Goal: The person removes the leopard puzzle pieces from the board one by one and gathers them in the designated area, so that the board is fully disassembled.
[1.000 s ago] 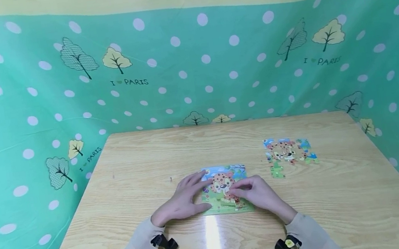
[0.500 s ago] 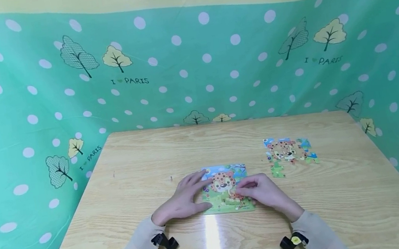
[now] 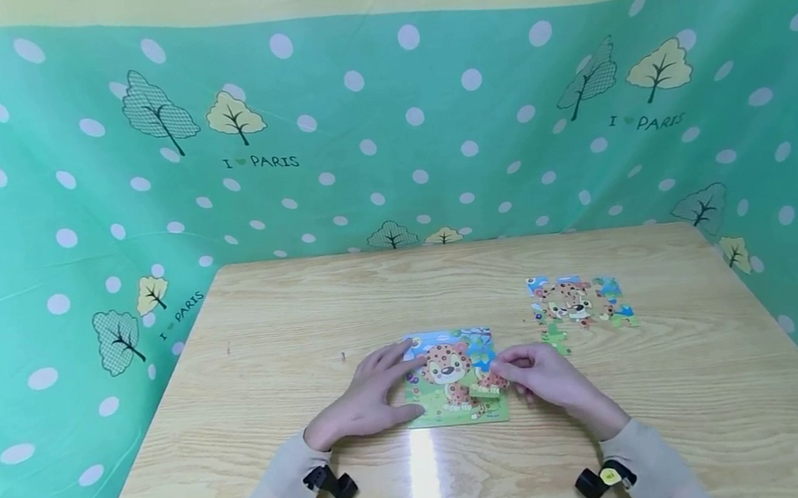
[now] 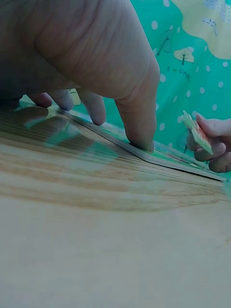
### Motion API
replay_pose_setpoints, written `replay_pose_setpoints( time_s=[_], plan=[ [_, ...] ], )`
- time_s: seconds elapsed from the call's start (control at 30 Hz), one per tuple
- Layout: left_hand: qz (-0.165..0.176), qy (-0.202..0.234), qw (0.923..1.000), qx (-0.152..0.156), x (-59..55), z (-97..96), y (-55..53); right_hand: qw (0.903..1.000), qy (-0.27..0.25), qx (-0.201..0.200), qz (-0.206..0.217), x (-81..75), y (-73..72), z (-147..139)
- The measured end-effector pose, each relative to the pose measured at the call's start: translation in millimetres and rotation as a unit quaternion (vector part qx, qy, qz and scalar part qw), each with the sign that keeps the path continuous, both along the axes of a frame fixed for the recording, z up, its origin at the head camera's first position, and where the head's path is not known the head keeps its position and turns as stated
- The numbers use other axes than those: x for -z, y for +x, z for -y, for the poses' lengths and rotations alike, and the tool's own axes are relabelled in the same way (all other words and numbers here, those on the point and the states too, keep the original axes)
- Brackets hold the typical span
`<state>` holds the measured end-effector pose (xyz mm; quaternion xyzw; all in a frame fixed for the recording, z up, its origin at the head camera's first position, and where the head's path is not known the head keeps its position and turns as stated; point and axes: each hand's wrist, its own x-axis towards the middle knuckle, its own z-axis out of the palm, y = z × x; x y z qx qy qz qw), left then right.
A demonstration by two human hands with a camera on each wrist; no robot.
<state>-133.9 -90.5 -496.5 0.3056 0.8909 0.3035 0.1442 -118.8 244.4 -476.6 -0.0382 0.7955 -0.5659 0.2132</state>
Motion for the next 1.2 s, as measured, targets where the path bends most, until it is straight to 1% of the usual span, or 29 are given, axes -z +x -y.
replay_pose_setpoints(
  time_s=[0.1,0.23,0.47,0.73,1.03,1.2],
  plan=[
    [0.001,0.0,1.0,-0.001,0.1,0.0,-0.2,0.9996,0.013,0.022,-0.011,0.4,-1.0,-6],
    [0.003,0.003,1.0,-0.002,0.1,0.0,0.1,0.998,0.04,0.041,-0.026,0.5,-2.3,-17],
    [0.001,0.008,1.0,-0.001,0.5,-0.1,-0.2,0.9933,0.088,0.059,-0.048,2.8,-3.2,-32],
    [0.0,0.001,1.0,0.001,0.9,-0.3,-0.4,0.9892,0.116,0.073,-0.052,3.4,-4.1,-43],
    [-0.003,0.005,1.0,0.001,1.8,0.0,-0.6,0.9857,0.128,0.096,-0.052,1.9,-5.6,-55],
    [-0.004,0.004,1.0,-0.001,1.8,-0.3,-0.6,0.9844,0.134,0.102,-0.052,4.6,-6.5,-65]
  ],
)
